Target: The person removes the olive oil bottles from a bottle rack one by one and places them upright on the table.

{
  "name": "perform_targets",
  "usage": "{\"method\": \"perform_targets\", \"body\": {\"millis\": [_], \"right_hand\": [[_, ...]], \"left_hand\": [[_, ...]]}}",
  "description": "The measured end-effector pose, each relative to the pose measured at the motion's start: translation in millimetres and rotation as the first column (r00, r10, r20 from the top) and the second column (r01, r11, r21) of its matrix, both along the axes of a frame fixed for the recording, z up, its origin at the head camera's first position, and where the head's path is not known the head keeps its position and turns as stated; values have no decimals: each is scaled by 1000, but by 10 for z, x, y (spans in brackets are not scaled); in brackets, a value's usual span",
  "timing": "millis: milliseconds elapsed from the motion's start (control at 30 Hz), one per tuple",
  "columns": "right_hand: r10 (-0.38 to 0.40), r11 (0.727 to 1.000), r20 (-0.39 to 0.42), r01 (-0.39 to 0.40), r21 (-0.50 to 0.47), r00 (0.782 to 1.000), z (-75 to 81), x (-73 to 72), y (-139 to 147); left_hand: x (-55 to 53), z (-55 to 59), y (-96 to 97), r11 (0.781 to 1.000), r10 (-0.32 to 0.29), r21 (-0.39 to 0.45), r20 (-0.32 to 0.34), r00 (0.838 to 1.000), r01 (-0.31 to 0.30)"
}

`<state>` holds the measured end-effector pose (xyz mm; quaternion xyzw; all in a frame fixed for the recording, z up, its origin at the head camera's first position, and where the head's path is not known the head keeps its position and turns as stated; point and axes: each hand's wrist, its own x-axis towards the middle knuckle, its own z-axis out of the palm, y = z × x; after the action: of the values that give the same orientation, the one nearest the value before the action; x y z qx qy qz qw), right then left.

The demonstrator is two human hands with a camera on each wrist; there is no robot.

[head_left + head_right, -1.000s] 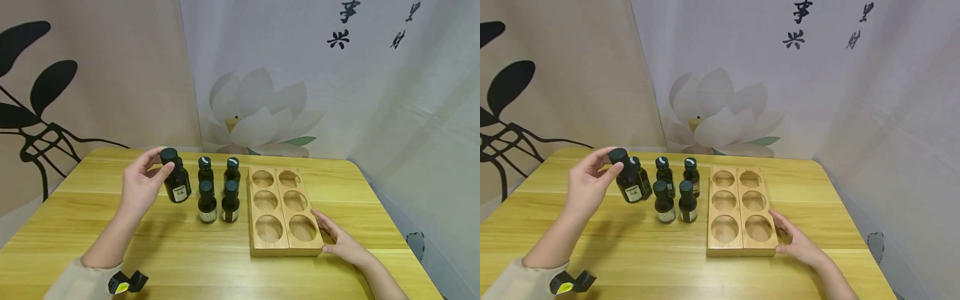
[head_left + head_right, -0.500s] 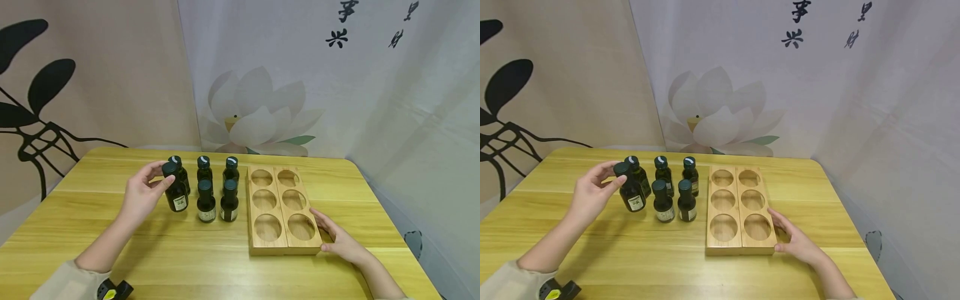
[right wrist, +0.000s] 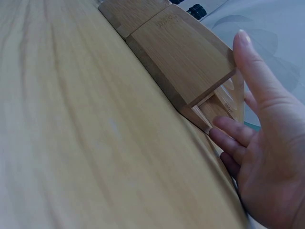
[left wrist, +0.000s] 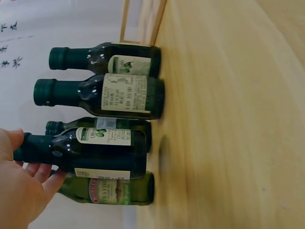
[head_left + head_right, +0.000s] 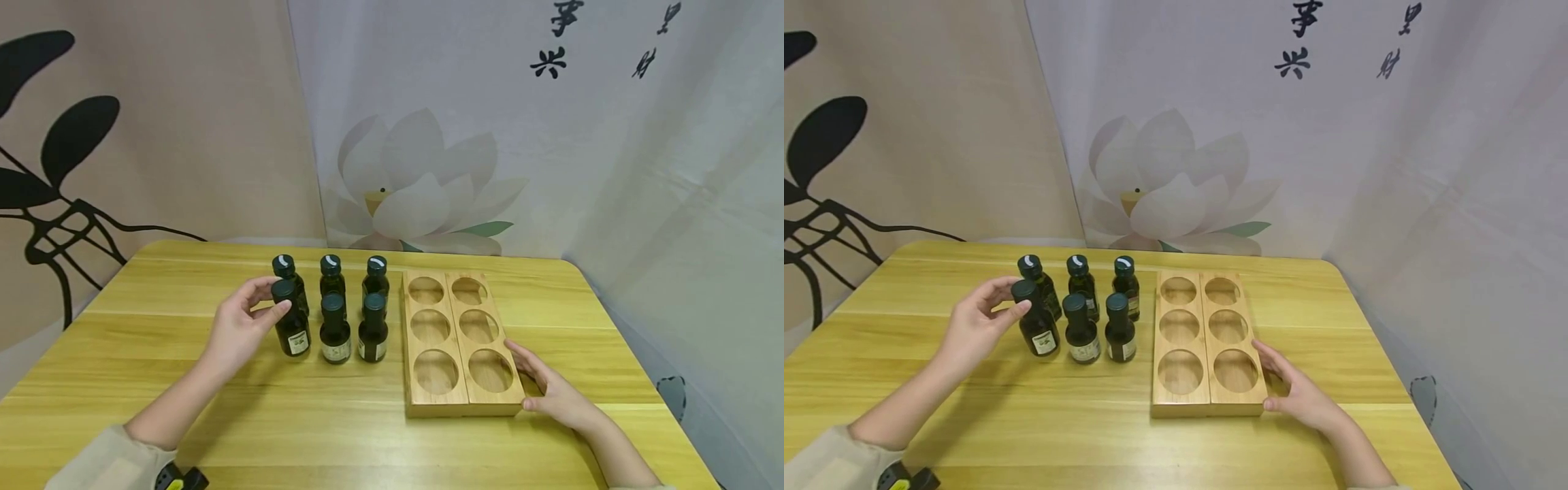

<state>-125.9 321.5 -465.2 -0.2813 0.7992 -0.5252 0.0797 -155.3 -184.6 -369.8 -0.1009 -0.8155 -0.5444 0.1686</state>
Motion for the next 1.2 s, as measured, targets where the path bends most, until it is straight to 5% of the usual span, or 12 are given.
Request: {"method": "perform_targets", "body": {"millis": [500,833,1200], "right_hand": [[7,1000,5,-7,13,1000,42,-20,-17],[10,1000,33,-11,13,999,24,-44,3],[60,997,12,-59,-43,998,255,0,128]], "left_hand": [[36,-180,-54,1000,3,3,-14,1000,-3],[40,-204,-56,1000,4,29,7,1000,-5],[79,-169,-201,995,-28,-99,23,999,30]]}}
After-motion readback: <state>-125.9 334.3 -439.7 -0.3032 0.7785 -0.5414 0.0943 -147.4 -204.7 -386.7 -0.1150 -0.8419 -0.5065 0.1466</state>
